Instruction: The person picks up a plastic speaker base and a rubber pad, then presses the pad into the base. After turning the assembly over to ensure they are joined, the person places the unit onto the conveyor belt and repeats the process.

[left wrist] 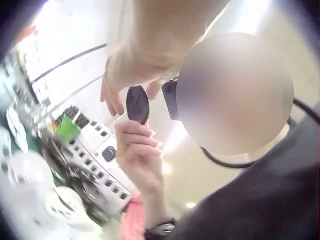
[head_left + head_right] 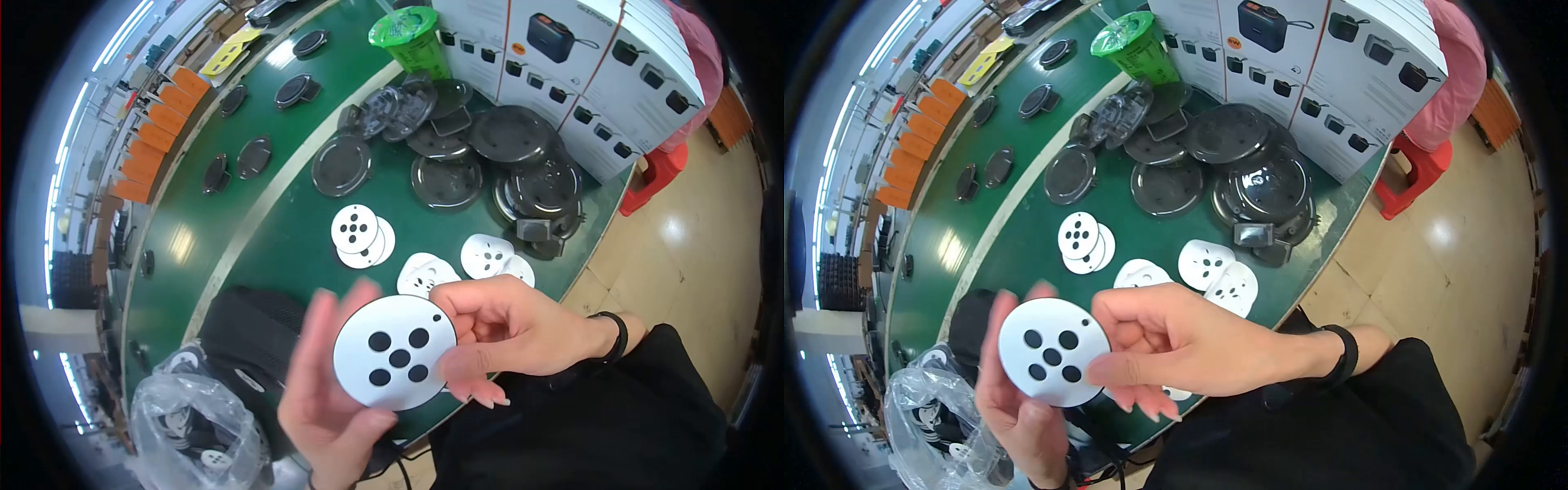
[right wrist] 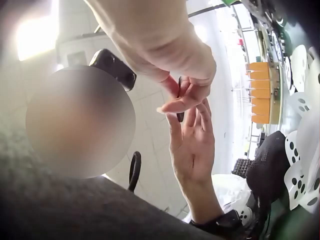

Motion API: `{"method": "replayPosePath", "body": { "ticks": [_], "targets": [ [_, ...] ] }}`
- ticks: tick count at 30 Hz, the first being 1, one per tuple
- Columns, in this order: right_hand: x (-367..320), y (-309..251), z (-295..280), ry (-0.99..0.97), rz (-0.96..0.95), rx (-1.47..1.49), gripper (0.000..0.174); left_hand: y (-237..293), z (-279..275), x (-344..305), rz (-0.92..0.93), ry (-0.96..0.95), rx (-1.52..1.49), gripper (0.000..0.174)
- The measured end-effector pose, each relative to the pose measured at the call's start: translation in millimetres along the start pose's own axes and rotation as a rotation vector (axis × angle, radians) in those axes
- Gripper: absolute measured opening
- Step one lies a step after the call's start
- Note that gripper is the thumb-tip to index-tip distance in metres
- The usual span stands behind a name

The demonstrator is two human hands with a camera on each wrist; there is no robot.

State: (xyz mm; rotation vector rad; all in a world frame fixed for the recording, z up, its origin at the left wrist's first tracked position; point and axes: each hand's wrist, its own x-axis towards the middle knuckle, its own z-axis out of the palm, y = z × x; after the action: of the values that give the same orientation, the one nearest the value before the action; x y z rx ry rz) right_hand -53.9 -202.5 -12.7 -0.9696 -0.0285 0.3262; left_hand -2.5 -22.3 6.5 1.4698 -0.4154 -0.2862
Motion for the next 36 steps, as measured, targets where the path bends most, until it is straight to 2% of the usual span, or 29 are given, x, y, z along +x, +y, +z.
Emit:
{"method": "replayPosePath", "body": {
  "ticks": [1, 2, 3, 4, 5, 6, 7, 8, 9, 11, 12, 20, 24, 36],
  "targets": [
    [0.5, -0.3, -2.4, -0.001, 0.028, -0.014, 0.016, -3.5, -9.4, -5.6, -0.125, -0.012, -0.071, 0.064],
    [1.4, 1.6, 0.8, 0.137, -0.014, -0.165, 0.019, -8.0, -16.5, -11.4, -0.124, -0.082, 0.084, 0.059],
    [1.6, 3.2, 2.0, 0.249, -0.218, -0.520, 0.020, -7.6, -17.5, -11.1, -0.122, -0.149, 0.238, 0.055],
    [1.3, 5.3, 2.7, 0.358, -0.423, -0.873, 0.021, -8.1, -13.5, -11.7, 0.077, -0.139, 0.359, 0.047],
    [1.2, 7.4, 4.0, 0.465, -0.630, -1.224, 0.022, -3.6, -9.8, -12.9, 0.106, -0.156, 0.451, 0.044],
    [3.9, 4.1, 15.4, 0.504, -0.661, -1.085, 0.024, 6.2, -3.7, -12.1, 0.133, -0.172, 0.543, 0.042],
    [6.1, 10.3, 20.9, 0.405, -0.658, -1.006, 0.020, 11.3, 0.6, -9.4, 0.159, -0.191, 0.634, 0.041],
    [6.7, 7.3, 24.4, 0.279, -0.594, -0.934, 0.017, 4.9, 2.4, -2.6, 0.388, -0.244, 0.695, 0.046],
    [5.9, 2.5, 29.4, 0.162, -0.530, -0.859, 0.015, 4.1, 2.6, -7.3, 0.299, -0.169, 0.685, 0.046],
    [5.9, -1.5, 34.7, 0.174, -0.549, -0.858, 0.014, 0.9, 0.5, -26.3, 0.124, -0.010, 0.658, 0.049],
    [5.7, -1.9, 35.8, 0.169, -0.560, -0.856, 0.014, 1.9, -2.4, -29.6, 0.162, -0.038, 0.665, 0.042],
    [5.2, -0.9, 37.0, 0.160, -0.650, -0.878, 0.012, 5.2, 3.2, -29.5, 0.162, -0.065, 0.722, 0.042],
    [3.6, -3.4, 35.4, 0.137, -0.624, -0.912, 0.012, 7.2, 4.9, -31.9, 0.146, -0.068, 0.734, 0.042],
    [-1.5, -2.2, 45.4, 0.225, -0.542, -0.977, 0.015, 25.0, 29.1, -22.9, -0.048, 0.012, 0.720, 0.044]
  ]
}}
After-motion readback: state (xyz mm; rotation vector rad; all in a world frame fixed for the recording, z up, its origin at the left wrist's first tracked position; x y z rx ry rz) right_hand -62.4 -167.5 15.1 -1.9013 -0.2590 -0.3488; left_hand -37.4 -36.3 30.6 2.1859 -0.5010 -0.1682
